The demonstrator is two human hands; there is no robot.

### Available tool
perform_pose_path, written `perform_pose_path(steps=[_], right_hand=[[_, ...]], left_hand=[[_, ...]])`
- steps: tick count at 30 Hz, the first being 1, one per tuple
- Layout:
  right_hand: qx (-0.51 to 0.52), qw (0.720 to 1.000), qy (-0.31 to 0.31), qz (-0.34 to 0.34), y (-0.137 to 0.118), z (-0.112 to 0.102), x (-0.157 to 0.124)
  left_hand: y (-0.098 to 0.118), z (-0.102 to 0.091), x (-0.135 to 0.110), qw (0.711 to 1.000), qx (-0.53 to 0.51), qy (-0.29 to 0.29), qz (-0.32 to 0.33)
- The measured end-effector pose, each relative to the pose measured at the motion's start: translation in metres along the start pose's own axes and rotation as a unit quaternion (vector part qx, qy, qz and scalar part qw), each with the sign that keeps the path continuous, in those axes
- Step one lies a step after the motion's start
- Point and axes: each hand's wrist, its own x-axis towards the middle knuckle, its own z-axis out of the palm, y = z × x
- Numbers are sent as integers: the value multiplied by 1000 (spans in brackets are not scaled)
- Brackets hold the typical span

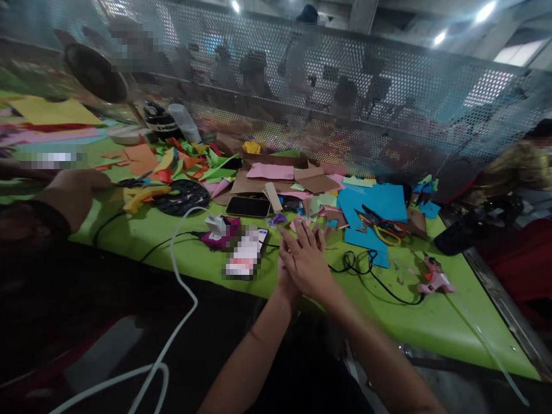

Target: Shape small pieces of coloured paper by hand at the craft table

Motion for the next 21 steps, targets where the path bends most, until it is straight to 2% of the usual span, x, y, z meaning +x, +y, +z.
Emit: perform_pose_path(steps=[2,5,9,13,17,21], right_hand=[[-9,999,17,25,5,-4,11],[-27,998,49,41,14,-9,27],[-28,996,62,51,20,-14,37],[32,995,68,59,28,-21,36],[104,991,83,19,41,-32,26],[165,984,49,-40,47,-33,9]], left_hand=[[-1,1,-2,997,-71,-38,0],[-2,3,-4,992,-96,-75,-22],[-3,2,-4,988,-121,-80,-50],[-4,-5,-2,987,-123,-83,-64],[0,-10,2,993,-96,-42,-58],[1,-8,6,992,-100,-40,-64]])
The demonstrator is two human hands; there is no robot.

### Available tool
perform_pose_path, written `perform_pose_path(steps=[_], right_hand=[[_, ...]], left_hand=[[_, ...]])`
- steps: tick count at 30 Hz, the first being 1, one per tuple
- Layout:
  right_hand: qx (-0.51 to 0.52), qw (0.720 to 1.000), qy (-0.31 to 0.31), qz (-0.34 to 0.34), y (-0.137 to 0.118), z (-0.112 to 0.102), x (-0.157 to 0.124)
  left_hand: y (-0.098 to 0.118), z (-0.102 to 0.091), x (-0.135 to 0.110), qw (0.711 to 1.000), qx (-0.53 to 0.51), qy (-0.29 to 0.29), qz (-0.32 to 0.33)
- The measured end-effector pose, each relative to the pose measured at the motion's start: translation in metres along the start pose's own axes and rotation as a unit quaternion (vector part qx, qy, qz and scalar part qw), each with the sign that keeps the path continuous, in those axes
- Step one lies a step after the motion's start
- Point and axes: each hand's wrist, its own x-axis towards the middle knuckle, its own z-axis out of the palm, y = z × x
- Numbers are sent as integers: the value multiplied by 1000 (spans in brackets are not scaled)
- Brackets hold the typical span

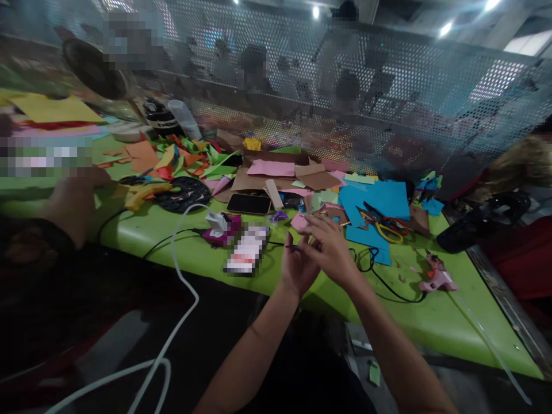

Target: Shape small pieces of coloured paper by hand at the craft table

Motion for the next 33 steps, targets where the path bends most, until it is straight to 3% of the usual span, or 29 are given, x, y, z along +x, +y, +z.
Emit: perform_pose_path(steps=[3,6,8,10,12,14,16,17,19,21,24,27,29,33], right_hand=[[42,999,-5,3,1,4,-10],[127,990,41,51,7,2,-12],[194,972,91,101,18,-7,-11],[235,948,148,158,35,-20,-8],[249,927,194,204,57,-30,-6],[264,911,218,230,77,-34,-5],[289,900,217,242,92,-31,-5],[303,896,213,246,98,-28,-6],[319,891,201,253,105,-19,-8],[317,892,192,260,110,-11,-11],[305,899,173,263,114,-2,-17],[290,908,154,259,113,3,-20],[276,915,147,255,111,5,-21],[257,922,149,247,102,7,-21]], left_hand=[[-5,2,3,1000,2,-8,-8],[-9,1,11,999,52,-10,-1],[-6,-2,20,988,155,7,28],[1,-8,32,941,325,41,82],[9,-13,46,833,533,72,132],[14,-17,59,674,722,67,142],[15,-18,70,515,845,55,135],[14,-18,75,449,883,49,128],[10,-18,83,355,927,43,112],[6,-21,89,308,945,42,99],[4,-27,94,289,952,40,93],[5,-31,95,297,950,37,91],[5,-29,93,322,942,33,90],[1,-22,87,399,911,42,90]])
